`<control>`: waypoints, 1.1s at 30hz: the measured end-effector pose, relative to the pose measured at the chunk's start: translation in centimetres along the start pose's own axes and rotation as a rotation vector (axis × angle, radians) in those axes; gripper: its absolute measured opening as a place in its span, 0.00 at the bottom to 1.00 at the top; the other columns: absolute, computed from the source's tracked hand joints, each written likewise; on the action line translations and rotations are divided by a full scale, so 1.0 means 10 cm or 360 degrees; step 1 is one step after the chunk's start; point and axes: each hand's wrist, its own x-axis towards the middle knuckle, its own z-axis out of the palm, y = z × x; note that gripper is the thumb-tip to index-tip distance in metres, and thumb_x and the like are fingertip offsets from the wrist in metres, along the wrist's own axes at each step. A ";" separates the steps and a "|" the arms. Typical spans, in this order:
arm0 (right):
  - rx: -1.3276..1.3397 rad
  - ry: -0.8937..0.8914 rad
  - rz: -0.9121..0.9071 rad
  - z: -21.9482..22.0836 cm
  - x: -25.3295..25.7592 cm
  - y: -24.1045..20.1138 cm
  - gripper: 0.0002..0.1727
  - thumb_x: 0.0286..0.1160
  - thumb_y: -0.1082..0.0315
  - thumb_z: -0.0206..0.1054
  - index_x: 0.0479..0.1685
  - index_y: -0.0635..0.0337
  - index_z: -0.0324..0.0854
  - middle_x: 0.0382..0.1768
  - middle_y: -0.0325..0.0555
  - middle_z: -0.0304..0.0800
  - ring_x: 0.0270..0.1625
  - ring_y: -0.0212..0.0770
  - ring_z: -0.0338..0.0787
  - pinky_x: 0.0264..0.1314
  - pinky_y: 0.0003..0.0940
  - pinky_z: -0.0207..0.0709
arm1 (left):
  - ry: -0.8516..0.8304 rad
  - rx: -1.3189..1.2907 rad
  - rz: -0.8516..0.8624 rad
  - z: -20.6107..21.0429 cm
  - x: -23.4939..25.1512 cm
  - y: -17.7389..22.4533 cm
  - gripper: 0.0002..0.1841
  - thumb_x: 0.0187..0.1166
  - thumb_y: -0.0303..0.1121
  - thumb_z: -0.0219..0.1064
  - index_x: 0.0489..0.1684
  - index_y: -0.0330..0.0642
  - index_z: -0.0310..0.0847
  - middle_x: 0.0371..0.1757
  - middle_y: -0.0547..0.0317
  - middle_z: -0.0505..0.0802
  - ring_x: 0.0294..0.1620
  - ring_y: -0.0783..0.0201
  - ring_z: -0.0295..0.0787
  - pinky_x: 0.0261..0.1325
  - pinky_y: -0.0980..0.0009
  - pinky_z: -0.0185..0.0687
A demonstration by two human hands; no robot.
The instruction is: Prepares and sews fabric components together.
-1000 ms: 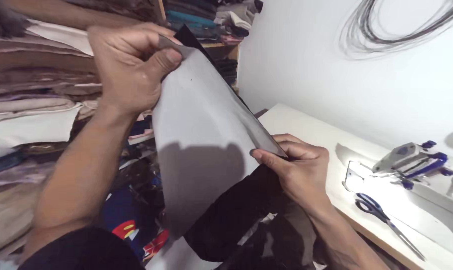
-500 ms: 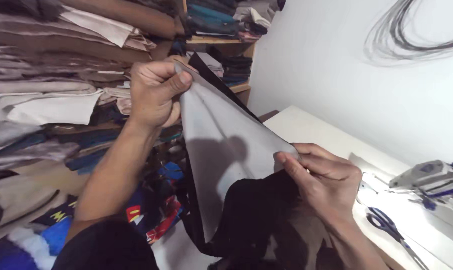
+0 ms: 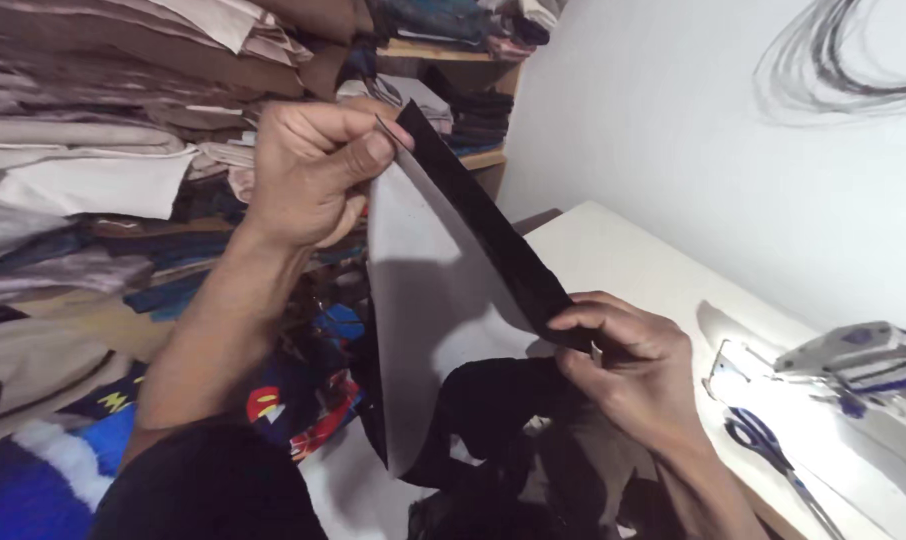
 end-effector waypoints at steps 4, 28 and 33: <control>-0.0052 -0.0046 0.0030 0.03 0.01 -0.02 0.06 0.69 0.73 0.72 0.38 0.65 0.93 0.47 0.47 0.94 0.43 0.26 0.92 0.43 0.19 0.88 | 0.0002 0.0059 0.0040 -0.02 0.00 0.01 0.09 0.81 0.31 0.68 0.37 0.56 0.94 0.48 0.79 0.95 0.49 0.80 0.90 0.54 0.80 0.86; -0.0245 0.0182 0.0072 0.07 -0.21 -0.07 0.04 0.70 0.70 0.76 0.31 0.59 0.93 0.40 0.37 0.95 0.39 0.23 0.91 0.39 0.14 0.86 | 0.0474 -0.0079 0.0063 0.16 -0.22 -0.06 0.07 0.72 0.20 0.72 0.33 0.45 0.93 0.32 0.70 0.96 0.31 0.77 0.92 0.39 0.77 0.91; -0.0238 0.0248 0.0057 0.13 -0.24 -0.05 0.05 0.69 0.71 0.77 0.27 0.58 0.90 0.37 0.36 0.94 0.39 0.24 0.92 0.38 0.15 0.87 | 0.0539 -0.0005 0.0046 0.17 -0.29 -0.13 0.07 0.71 0.20 0.73 0.34 0.45 0.93 0.31 0.70 0.96 0.31 0.76 0.92 0.39 0.77 0.91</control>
